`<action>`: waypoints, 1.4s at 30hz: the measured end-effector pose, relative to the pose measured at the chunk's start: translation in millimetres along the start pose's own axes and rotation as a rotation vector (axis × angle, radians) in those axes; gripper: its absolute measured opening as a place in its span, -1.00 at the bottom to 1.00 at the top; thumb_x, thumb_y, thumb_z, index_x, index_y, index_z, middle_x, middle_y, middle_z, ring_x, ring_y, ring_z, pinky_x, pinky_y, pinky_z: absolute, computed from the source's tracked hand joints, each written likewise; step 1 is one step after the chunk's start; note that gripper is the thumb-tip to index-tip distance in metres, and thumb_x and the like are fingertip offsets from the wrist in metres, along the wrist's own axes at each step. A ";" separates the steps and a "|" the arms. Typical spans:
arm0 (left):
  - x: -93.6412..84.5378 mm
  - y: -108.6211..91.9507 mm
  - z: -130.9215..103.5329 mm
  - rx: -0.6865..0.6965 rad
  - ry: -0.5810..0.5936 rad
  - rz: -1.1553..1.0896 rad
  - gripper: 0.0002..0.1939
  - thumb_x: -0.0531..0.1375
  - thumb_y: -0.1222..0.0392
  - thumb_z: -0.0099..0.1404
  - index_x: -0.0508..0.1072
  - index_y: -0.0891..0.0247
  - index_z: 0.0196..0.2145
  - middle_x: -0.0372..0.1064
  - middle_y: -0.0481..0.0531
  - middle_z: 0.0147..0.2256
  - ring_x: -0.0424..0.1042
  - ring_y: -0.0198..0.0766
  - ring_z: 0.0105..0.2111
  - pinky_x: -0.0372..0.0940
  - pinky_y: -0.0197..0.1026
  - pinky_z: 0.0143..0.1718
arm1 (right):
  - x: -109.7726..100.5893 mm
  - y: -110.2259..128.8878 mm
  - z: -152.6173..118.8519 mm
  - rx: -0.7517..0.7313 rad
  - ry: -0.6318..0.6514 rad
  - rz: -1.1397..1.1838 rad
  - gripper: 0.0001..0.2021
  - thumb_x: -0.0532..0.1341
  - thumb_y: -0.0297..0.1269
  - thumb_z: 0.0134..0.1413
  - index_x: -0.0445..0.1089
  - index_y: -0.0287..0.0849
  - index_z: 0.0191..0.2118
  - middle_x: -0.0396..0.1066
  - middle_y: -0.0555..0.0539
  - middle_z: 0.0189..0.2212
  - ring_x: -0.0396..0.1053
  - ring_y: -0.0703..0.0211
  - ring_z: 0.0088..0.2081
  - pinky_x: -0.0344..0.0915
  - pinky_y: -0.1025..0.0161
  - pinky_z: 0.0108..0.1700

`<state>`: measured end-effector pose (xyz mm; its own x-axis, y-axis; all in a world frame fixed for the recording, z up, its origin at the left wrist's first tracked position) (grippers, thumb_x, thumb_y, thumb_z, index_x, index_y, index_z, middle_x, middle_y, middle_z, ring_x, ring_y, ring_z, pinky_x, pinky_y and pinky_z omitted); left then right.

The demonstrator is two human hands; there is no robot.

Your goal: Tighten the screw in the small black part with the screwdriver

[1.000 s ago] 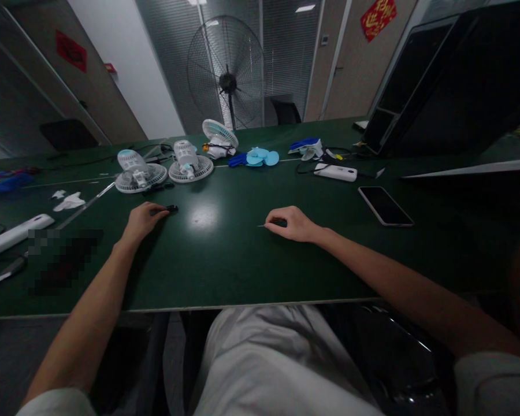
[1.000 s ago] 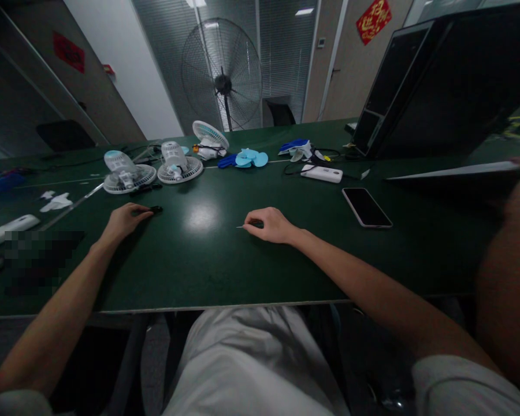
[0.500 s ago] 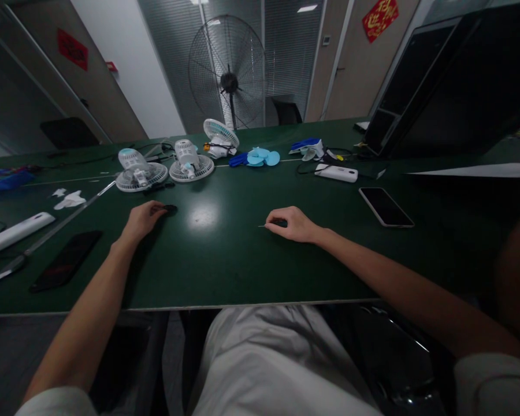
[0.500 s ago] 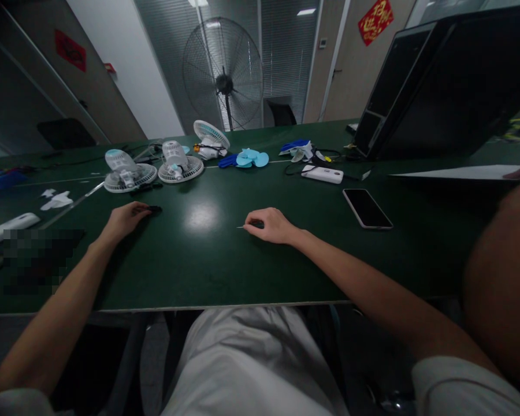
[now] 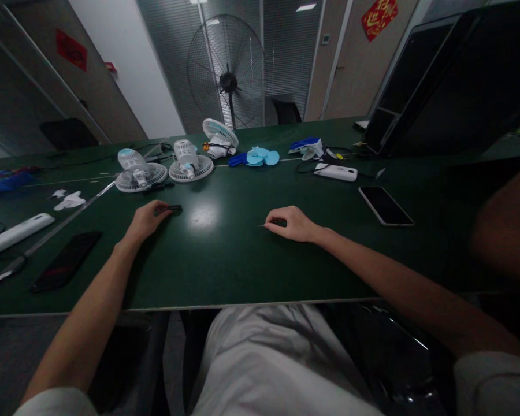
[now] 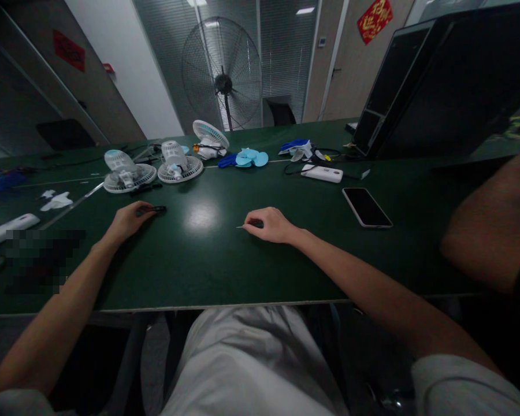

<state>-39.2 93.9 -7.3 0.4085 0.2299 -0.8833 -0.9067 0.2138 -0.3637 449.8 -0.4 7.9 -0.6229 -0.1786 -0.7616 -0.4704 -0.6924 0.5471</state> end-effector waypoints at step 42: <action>-15.7 -2.8 -5.3 -0.057 -0.154 0.038 -0.56 0.05 -0.02 0.41 0.56 0.28 0.02 0.51 0.19 -0.12 0.51 -0.14 -0.35 0.43 -0.09 -0.11 | 0.7 -1.5 -0.8 -0.004 0.018 -0.008 -0.77 0.23 -0.13 0.38 0.56 -0.17 -0.14 0.57 -0.06 -0.24 0.49 0.14 -0.24 0.33 0.20 -0.17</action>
<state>-43.7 84.7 6.0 0.3807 0.3806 -0.8427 -0.9247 0.1489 -0.3505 450.6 0.0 6.3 -0.6076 -0.1859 -0.7722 -0.4730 -0.6963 0.5398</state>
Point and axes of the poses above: each hand's wrist, its own z-axis towards the middle knuckle, its own x-axis out of the palm, y = z × x, the point moved 3 cm from there along z, towards the middle knuckle
